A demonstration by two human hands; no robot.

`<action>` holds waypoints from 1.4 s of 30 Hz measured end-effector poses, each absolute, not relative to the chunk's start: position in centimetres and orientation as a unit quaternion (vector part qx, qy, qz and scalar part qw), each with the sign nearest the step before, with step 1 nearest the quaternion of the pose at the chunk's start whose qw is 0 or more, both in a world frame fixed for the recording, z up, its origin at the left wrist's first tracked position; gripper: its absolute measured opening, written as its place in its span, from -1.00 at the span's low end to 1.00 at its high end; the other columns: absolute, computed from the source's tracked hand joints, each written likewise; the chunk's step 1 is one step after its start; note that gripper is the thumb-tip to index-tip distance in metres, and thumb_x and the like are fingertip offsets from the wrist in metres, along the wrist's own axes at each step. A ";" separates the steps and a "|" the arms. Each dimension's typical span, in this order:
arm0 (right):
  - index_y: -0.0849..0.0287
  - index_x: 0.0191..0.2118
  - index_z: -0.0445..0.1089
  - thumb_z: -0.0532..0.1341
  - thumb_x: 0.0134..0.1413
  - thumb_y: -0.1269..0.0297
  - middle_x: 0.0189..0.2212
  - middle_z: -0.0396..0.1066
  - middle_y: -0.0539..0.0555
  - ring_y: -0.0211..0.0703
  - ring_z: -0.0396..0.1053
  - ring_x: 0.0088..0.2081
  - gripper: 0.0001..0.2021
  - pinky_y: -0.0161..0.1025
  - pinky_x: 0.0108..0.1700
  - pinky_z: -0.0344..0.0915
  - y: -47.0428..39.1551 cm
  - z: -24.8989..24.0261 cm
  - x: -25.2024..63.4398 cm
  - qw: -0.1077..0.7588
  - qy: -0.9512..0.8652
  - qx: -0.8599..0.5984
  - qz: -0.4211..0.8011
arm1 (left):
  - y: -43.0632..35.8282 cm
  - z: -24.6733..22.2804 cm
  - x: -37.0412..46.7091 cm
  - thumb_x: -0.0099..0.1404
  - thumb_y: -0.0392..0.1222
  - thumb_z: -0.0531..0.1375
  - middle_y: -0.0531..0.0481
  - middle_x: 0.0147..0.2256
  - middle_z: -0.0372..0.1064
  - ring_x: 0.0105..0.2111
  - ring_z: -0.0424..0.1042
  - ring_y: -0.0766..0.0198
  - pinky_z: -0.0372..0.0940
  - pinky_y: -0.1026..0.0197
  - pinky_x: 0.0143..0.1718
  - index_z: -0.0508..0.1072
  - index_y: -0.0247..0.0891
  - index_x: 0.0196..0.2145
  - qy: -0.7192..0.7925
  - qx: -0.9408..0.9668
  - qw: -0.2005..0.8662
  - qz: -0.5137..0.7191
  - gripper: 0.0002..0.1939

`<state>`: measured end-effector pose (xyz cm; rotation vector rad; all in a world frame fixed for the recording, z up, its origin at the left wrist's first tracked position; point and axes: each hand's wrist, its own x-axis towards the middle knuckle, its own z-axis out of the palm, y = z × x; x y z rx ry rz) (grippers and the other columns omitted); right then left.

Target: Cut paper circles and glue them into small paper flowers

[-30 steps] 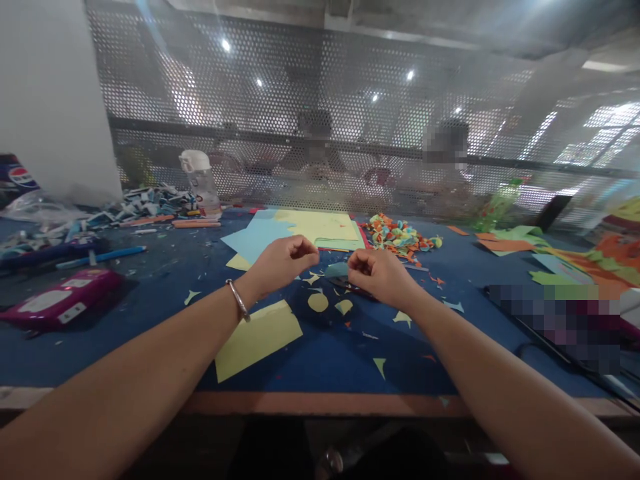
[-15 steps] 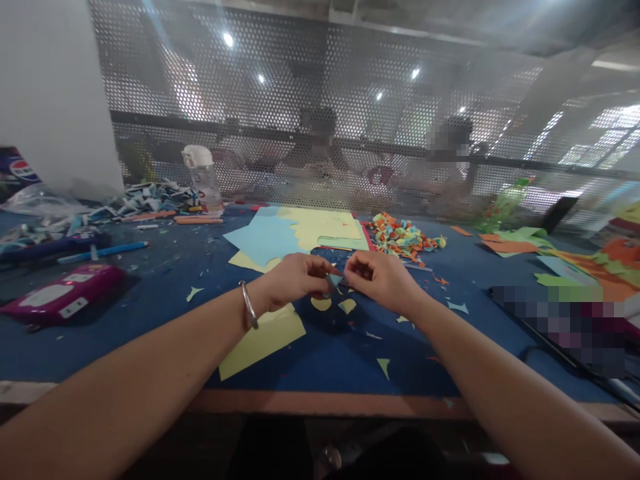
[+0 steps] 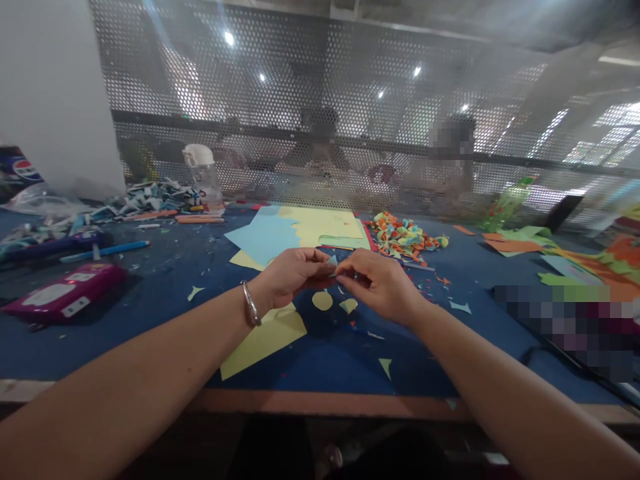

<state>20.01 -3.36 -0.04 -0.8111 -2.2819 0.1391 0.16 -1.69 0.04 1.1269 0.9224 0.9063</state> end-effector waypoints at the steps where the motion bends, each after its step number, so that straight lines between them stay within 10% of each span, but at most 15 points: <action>1: 0.17 -0.24 0.45 0.19 0.21 0.37 -0.38 0.39 0.03 -0.29 0.28 -0.41 -0.92 -0.32 -0.35 0.22 -3.3 0.0 20.0 0.355 -0.875 -0.323 0.067 | -1.8 0.0 0.2 0.19 -0.35 0.34 -0.01 -0.44 0.52 -0.41 0.51 0.35 0.37 0.22 -0.17 0.51 -0.34 -0.39 0.405 0.506 0.651 0.396 -0.94; 42: 0.19 -0.35 0.41 0.34 0.03 0.07 -0.57 0.31 -0.07 -0.34 0.18 -0.57 -0.73 -0.34 -0.52 0.13 -2.1 -0.2 20.4 0.333 -0.769 -0.427 0.339 | -1.6 -1.1 0.0 0.12 -0.12 0.36 -0.02 -0.55 0.50 -0.53 0.45 0.35 0.33 0.28 -0.41 0.52 -0.31 -0.48 0.400 0.677 0.535 0.308 -0.80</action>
